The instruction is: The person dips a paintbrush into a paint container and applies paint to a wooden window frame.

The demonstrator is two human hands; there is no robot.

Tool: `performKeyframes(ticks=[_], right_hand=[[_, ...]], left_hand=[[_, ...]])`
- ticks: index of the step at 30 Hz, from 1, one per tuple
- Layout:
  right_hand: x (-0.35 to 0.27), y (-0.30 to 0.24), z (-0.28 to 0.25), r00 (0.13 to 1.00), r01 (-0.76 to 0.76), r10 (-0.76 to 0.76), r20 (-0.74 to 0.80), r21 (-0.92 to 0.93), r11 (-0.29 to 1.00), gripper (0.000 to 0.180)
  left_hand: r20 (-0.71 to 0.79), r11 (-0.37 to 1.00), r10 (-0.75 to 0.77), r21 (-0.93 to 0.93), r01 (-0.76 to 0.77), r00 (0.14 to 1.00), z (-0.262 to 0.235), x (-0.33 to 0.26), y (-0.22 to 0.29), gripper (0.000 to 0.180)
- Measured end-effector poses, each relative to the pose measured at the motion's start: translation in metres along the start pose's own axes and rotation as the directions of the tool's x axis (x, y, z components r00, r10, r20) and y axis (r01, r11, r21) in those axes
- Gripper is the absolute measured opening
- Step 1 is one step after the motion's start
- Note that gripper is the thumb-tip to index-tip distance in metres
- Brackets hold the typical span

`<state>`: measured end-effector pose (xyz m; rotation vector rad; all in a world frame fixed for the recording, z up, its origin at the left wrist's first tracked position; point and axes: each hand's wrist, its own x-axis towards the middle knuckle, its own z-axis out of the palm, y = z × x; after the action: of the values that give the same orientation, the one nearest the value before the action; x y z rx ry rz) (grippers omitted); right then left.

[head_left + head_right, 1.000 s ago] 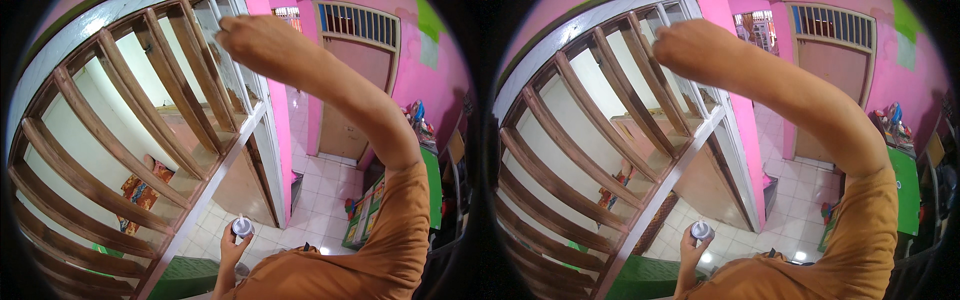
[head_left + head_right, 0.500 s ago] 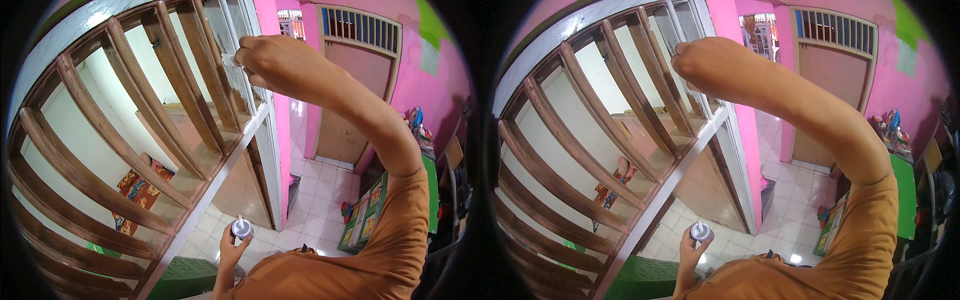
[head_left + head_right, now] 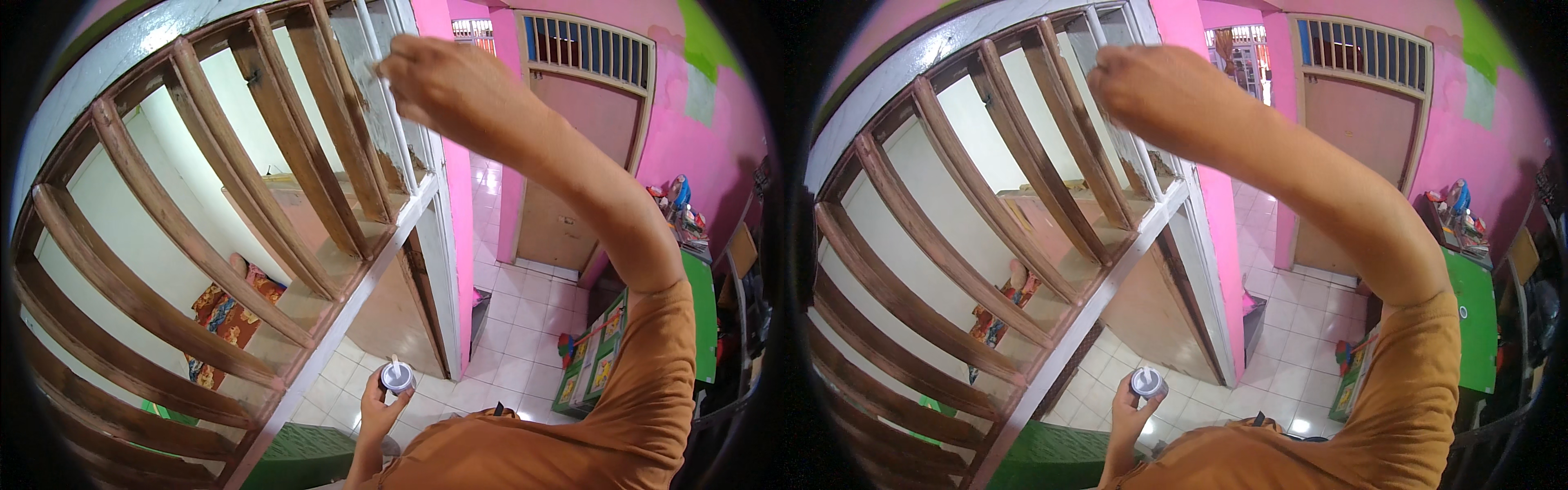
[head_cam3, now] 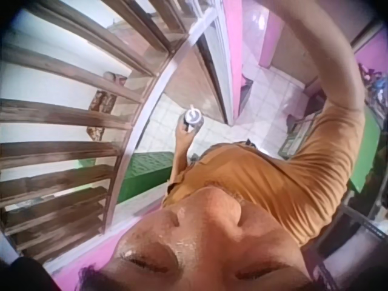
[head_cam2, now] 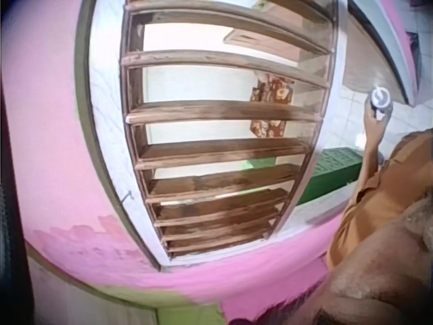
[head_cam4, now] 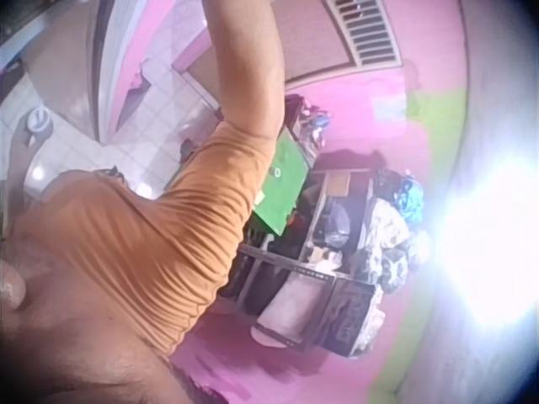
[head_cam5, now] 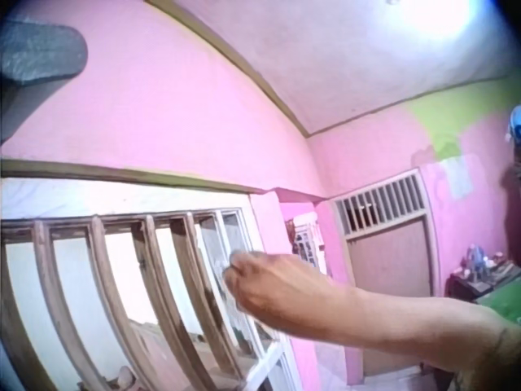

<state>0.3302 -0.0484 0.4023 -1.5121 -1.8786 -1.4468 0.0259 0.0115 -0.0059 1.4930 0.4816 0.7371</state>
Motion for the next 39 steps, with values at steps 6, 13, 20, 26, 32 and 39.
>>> performKeyframes(ticks=[6, 13, 20, 26, 32, 39], right_hand=[[-0.005, -0.011, 0.011, 0.994, 0.089, -0.092, 0.056, 0.043, 0.995, 0.004], [0.018, 0.008, 0.014, 0.995, 0.05, -0.055, -0.079, -0.055, 0.997, 0.009], [0.006, -0.011, 0.016, 0.995, 0.072, -0.074, 0.06, 0.026, 0.997, 0.005], [0.033, 0.013, 0.013, 0.992, -0.018, 0.013, -0.127, -0.039, 0.999, 0.01], [0.026, 0.005, 0.014, 0.995, 0.041, -0.037, -0.092, 0.043, 0.998, 0.01], [0.029, 0.009, 0.012, 0.996, 0.015, -0.014, -0.09, 0.008, 1.0, 0.009]], left_hand=[[-0.004, 1.0, 0.002, 0.024, -0.002, 1.0, -0.001, -0.001, 0.004, 0.068], [0.008, 1.0, 0.003, 0.026, -0.003, 1.0, -0.002, -0.001, -0.004, 0.068], [-0.035, 1.0, -0.011, -0.003, 0.011, 0.999, -0.003, -0.008, -0.001, 0.069], [-0.022, 1.0, -0.023, 0.007, 0.023, 0.999, -0.007, -0.007, -0.002, 0.068], [-0.029, 1.0, -0.005, 0.006, 0.005, 1.0, -0.007, -0.007, -0.002, 0.068], [-0.004, 0.999, -0.02, 0.038, 0.02, 1.0, -0.011, -0.009, 0.0, 0.068]])
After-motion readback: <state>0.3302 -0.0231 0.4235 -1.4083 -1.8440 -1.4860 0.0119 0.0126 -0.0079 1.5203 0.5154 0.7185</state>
